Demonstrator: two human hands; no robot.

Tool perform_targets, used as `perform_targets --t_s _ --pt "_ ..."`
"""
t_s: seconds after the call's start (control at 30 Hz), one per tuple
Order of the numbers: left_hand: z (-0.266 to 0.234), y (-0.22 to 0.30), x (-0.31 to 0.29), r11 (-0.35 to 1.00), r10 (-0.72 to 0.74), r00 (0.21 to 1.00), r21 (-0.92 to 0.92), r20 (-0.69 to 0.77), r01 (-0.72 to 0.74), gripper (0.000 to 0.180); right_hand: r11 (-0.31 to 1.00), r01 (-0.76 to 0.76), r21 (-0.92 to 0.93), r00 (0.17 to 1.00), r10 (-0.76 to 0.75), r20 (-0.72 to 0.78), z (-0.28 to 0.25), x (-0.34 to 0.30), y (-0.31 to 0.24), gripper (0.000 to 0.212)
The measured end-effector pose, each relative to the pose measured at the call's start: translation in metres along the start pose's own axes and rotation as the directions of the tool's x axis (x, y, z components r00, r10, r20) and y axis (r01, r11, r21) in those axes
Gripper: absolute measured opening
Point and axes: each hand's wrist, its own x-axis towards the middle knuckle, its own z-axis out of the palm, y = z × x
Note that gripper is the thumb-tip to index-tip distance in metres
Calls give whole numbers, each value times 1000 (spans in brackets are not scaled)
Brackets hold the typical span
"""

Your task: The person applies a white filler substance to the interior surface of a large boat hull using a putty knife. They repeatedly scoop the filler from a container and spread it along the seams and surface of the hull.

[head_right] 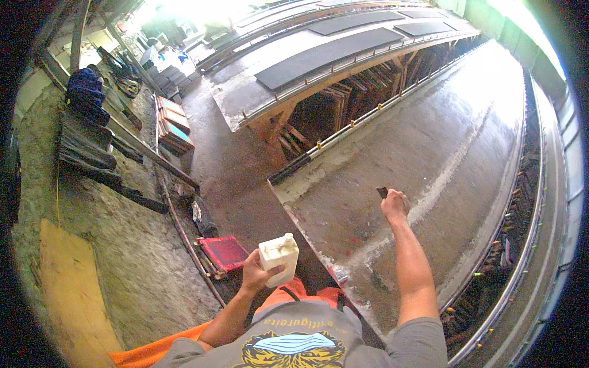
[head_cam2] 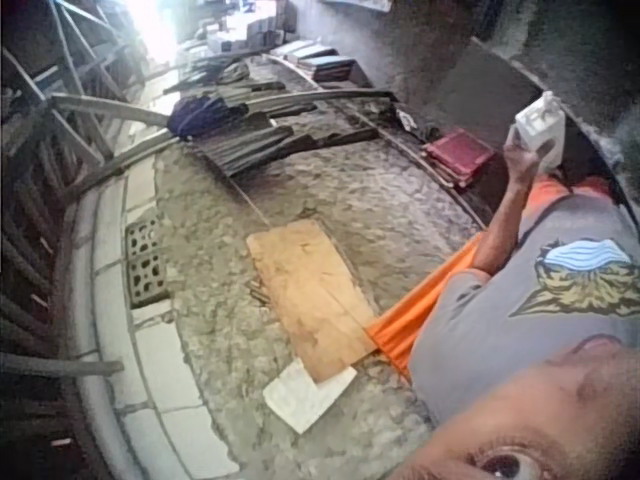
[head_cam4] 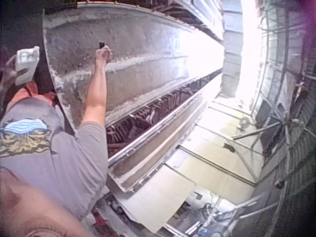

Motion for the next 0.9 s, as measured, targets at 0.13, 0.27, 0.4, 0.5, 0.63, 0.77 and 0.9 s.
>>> perform_targets --t_s 0.13,0.27,0.4,0.5,0.63,0.77,0.9 --pt "0 6 8 1000 15 999 -1 52 -15 58 950 128 -284 984 -158 -85 95 -27 16 21" --pt "-13 8 21 998 30 996 -54 85 -26 58 871 303 -388 886 -407 -223 126 -130 -44 28" --pt "-20 15 38 1000 1 986 -16 167 2 55 901 425 -82 905 -425 23 82 -193 -91 25" --pt "-27 12 51 999 31 979 -33 203 -25 56 968 117 223 947 -176 269 24 -169 -111 32" --pt "-27 18 66 1000 15 961 -6 277 -14 60 957 95 275 910 -196 366 58 -123 -66 56" --pt "-34 16 72 999 36 948 10 316 -41 59 943 -143 299 939 34 343 60 -47 11 57" --pt "-41 16 68 1000 26 954 -9 298 -24 57 967 -190 171 982 185 47 -2 -20 10 33"
